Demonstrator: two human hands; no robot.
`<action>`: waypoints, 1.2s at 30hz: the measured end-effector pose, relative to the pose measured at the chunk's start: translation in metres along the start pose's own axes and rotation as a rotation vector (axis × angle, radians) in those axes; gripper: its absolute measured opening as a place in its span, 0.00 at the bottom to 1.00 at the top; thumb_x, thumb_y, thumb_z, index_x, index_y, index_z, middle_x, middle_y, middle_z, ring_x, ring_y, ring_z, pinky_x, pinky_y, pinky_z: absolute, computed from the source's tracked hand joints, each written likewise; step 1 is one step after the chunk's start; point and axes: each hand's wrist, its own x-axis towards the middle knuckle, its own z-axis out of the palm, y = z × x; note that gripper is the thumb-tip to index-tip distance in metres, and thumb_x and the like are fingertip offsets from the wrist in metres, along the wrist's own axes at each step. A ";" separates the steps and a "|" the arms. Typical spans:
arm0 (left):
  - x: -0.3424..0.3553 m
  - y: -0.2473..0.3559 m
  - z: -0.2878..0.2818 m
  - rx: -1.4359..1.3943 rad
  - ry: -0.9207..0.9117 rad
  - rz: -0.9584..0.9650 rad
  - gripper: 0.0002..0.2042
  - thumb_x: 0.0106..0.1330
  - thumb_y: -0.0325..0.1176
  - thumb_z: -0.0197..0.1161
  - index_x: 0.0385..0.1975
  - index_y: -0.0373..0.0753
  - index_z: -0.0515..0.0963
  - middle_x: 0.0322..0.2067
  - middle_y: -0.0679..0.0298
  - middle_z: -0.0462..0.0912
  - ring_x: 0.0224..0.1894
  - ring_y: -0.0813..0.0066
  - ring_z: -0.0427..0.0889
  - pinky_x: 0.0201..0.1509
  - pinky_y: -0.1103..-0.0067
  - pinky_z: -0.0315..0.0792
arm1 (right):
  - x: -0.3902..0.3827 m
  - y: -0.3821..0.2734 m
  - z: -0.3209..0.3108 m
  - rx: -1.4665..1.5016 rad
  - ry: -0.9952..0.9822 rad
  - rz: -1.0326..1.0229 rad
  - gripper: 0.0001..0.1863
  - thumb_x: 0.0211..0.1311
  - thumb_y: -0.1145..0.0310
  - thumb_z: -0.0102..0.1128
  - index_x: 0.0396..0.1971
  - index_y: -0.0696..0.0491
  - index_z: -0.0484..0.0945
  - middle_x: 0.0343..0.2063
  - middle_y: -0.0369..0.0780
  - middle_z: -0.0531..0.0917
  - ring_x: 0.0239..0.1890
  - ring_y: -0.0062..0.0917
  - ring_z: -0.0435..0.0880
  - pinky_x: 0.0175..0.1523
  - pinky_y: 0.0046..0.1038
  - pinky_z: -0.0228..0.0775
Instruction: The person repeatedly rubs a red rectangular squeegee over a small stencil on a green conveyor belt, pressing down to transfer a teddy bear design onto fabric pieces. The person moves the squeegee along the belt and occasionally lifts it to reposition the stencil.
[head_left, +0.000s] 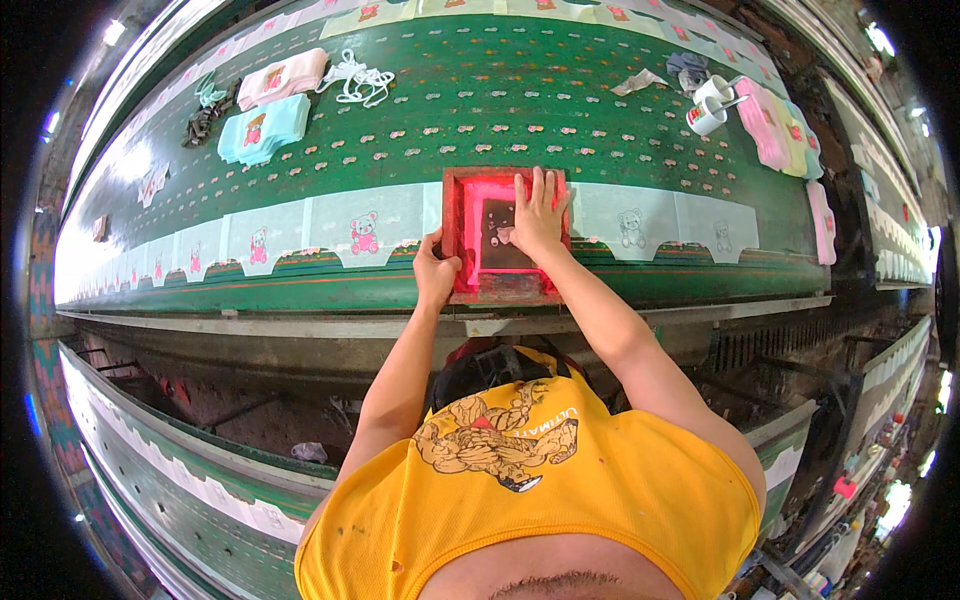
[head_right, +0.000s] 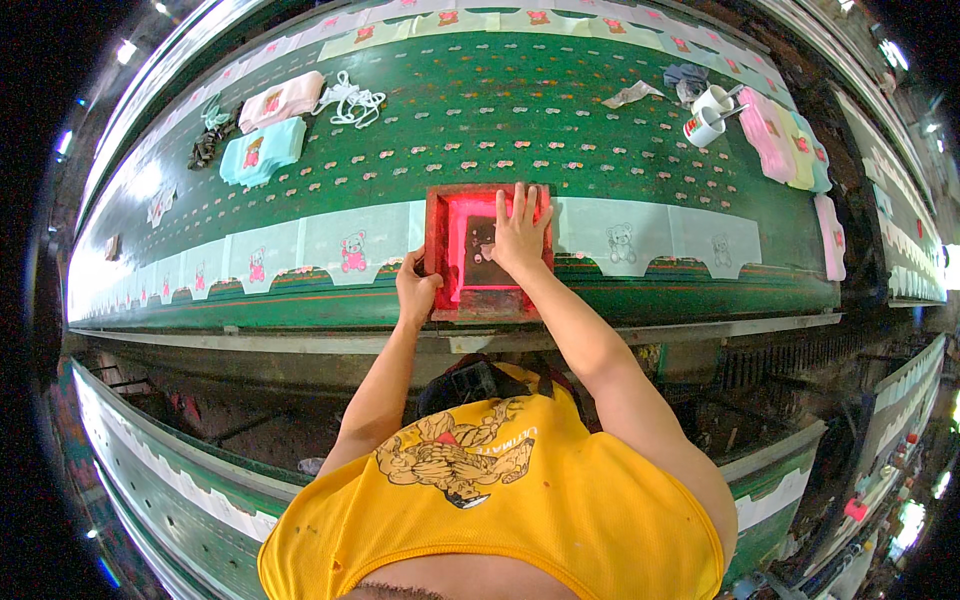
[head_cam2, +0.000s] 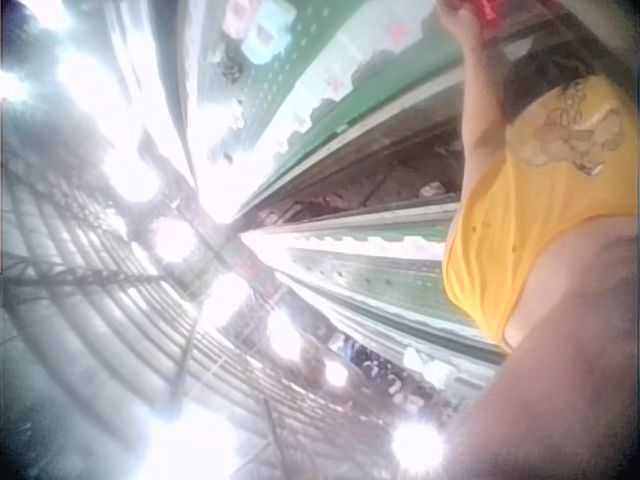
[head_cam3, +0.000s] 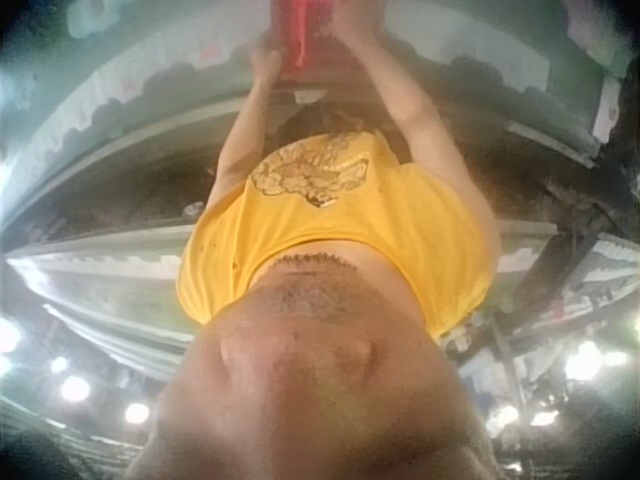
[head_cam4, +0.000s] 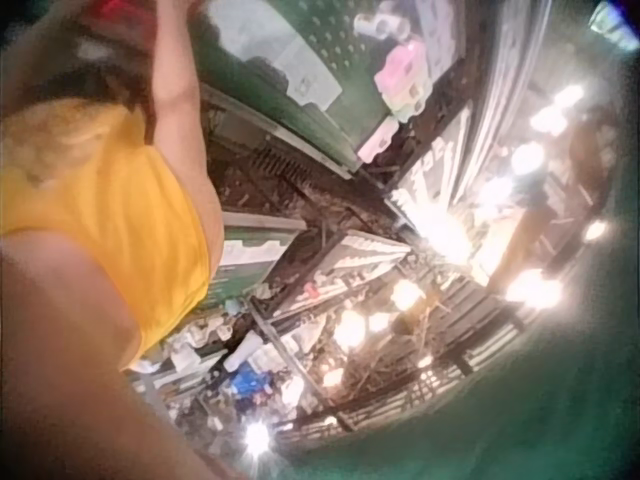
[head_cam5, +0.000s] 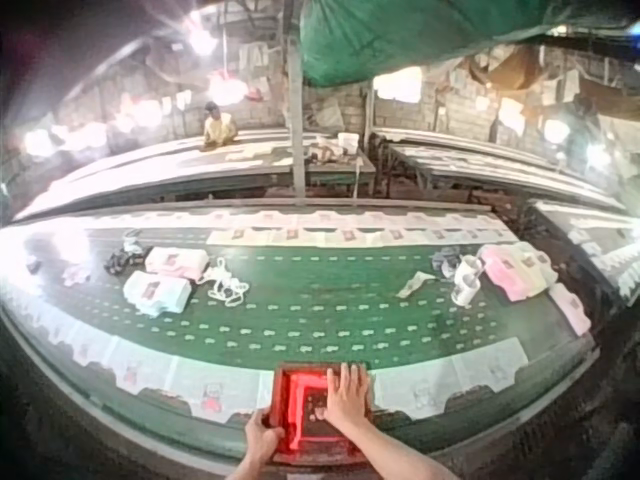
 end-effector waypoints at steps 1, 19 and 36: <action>0.000 -0.001 -0.001 0.013 0.001 -0.006 0.32 0.44 0.16 0.61 0.57 0.27 0.76 0.44 0.55 0.86 0.46 0.71 0.83 0.54 0.77 0.75 | -0.002 0.001 -0.001 -0.026 -0.011 0.009 0.61 0.42 0.48 0.82 0.75 0.51 0.55 0.75 0.53 0.48 0.78 0.54 0.45 0.71 0.70 0.45; 0.000 0.000 -0.002 -0.003 -0.008 0.040 0.32 0.44 0.16 0.62 0.57 0.27 0.76 0.46 0.53 0.86 0.48 0.70 0.84 0.56 0.77 0.75 | -0.001 -0.014 -0.001 0.077 0.106 0.003 0.63 0.41 0.47 0.82 0.75 0.50 0.54 0.76 0.51 0.48 0.79 0.52 0.42 0.73 0.69 0.41; 0.005 -0.008 -0.003 0.075 -0.029 0.082 0.30 0.47 0.18 0.64 0.57 0.26 0.75 0.46 0.52 0.86 0.49 0.68 0.84 0.56 0.76 0.75 | -0.125 0.022 -0.029 0.637 0.168 -0.437 0.21 0.52 0.58 0.77 0.37 0.58 0.81 0.41 0.45 0.82 0.47 0.43 0.81 0.53 0.40 0.74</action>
